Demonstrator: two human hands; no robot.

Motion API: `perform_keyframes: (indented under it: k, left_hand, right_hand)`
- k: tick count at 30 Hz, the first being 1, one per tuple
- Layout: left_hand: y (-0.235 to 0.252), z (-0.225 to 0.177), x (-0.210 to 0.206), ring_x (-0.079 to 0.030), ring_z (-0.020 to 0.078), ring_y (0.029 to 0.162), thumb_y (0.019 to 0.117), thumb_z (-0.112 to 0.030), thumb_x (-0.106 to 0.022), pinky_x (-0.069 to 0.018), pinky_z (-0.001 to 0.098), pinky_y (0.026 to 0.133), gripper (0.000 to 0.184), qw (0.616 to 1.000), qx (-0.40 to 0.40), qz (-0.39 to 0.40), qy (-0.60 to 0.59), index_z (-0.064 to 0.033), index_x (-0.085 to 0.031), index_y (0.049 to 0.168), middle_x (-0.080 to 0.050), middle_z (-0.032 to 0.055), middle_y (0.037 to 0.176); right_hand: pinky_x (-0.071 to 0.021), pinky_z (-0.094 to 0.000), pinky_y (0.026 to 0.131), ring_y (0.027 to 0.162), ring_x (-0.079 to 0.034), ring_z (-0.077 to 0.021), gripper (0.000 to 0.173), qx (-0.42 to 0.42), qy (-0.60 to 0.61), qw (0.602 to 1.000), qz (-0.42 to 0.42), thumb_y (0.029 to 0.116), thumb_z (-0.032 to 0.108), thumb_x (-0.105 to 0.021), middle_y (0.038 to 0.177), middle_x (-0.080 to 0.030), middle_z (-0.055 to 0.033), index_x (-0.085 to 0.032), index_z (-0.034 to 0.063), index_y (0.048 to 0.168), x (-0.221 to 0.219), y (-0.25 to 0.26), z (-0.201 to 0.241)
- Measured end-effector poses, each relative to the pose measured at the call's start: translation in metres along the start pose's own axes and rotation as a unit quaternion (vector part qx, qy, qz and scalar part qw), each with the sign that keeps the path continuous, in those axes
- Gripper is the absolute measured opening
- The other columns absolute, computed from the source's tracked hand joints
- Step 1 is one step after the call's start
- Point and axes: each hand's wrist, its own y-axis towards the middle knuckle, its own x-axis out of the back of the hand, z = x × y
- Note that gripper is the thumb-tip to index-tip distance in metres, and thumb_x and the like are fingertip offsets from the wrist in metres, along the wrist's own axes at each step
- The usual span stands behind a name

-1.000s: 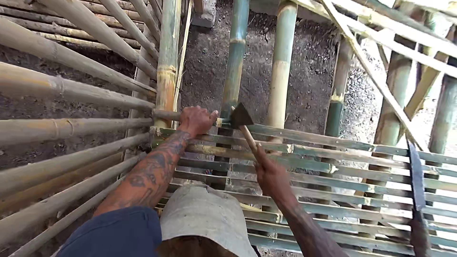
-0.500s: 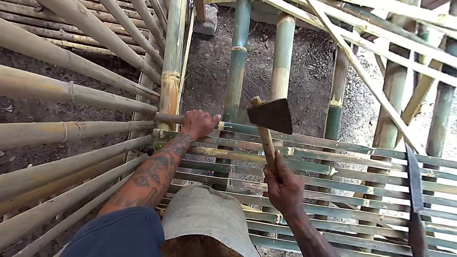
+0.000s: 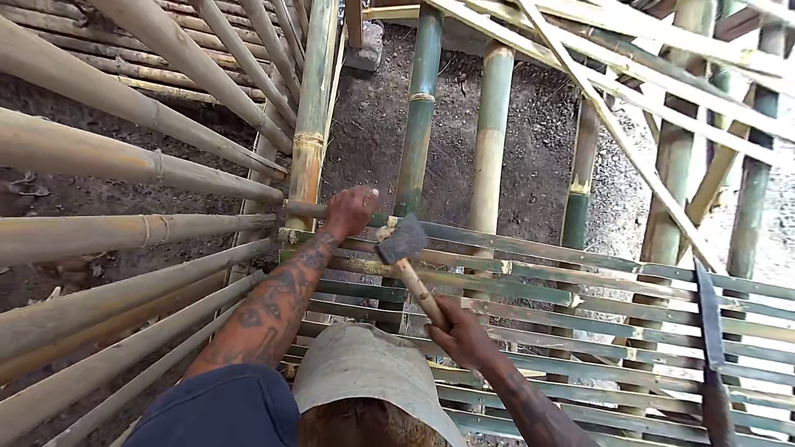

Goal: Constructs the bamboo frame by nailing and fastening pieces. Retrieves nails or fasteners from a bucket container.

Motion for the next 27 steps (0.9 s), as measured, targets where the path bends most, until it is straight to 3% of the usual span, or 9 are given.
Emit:
perform_keyframes:
  k: [2,5,11,18,27]
  left_hand:
    - [0.001,0.007,0.002,-0.068,0.0354,0.102,0.111,-0.033,-0.024,-0.0499,0.0621,0.088,0.055,0.998,-0.008,-0.016,-0.065,-0.0023,-0.07,0.106,-0.071,0.0177,0.104]
    - [0.003,0.015,0.002,-0.071,0.0297,0.103,0.1115,-0.033,-0.022,-0.0526,0.0569,0.095,0.057,0.993,-0.012,-0.02,-0.119,-0.0044,-0.07,0.114,-0.074,0.0146,0.108]
    - [0.005,0.016,0.0,-0.071,0.0286,0.103,0.1112,-0.034,-0.022,-0.0525,0.0571,0.096,0.058,0.994,-0.01,-0.002,-0.113,-0.0042,-0.071,0.112,-0.074,0.0139,0.106]
    - [0.005,0.016,0.003,-0.072,0.0248,0.097,0.111,-0.032,-0.022,-0.0552,0.0512,0.092,0.057,0.985,-0.002,-0.003,-0.171,-0.0029,-0.071,0.108,-0.074,0.0126,0.102]
    - [0.006,0.02,0.001,-0.072,0.0213,0.093,0.1102,-0.031,-0.022,-0.0557,0.0486,0.09,0.057,0.988,-0.014,-0.007,-0.156,-0.0046,-0.072,0.102,-0.075,0.0097,0.096]
  right_hand:
    - [-0.0565,-0.0435,0.069,0.073,-0.066,-0.0207,0.045,-0.016,0.003,0.997,0.07,0.0897,0.02,-0.066,0.09,-0.07,-0.0108,-0.063,0.0076,0.133,-0.003,0.017,0.003]
    - [-0.0557,-0.046,0.07,0.074,-0.067,-0.0229,0.044,-0.031,-0.006,0.995,0.092,0.0899,0.021,-0.065,0.089,-0.07,-0.0112,-0.063,0.0094,0.132,-0.01,0.033,0.002]
    - [-0.0553,-0.0413,0.066,0.069,-0.065,-0.0187,0.047,-0.04,0.044,0.997,0.05,0.0887,0.022,-0.066,0.086,-0.068,-0.0092,-0.061,0.0073,0.132,-0.024,0.041,-0.005]
    - [-0.0539,-0.0429,0.063,0.067,-0.065,-0.0195,0.044,-0.01,0.033,0.999,0.037,0.0885,0.022,-0.065,0.082,-0.069,-0.0088,-0.063,0.0071,0.129,-0.033,0.043,-0.008]
    - [-0.056,-0.046,0.07,0.075,-0.069,-0.024,0.045,-0.044,0.019,0.997,0.057,0.0905,0.022,-0.064,0.087,-0.071,-0.011,-0.061,0.0088,0.134,-0.036,0.046,-0.001]
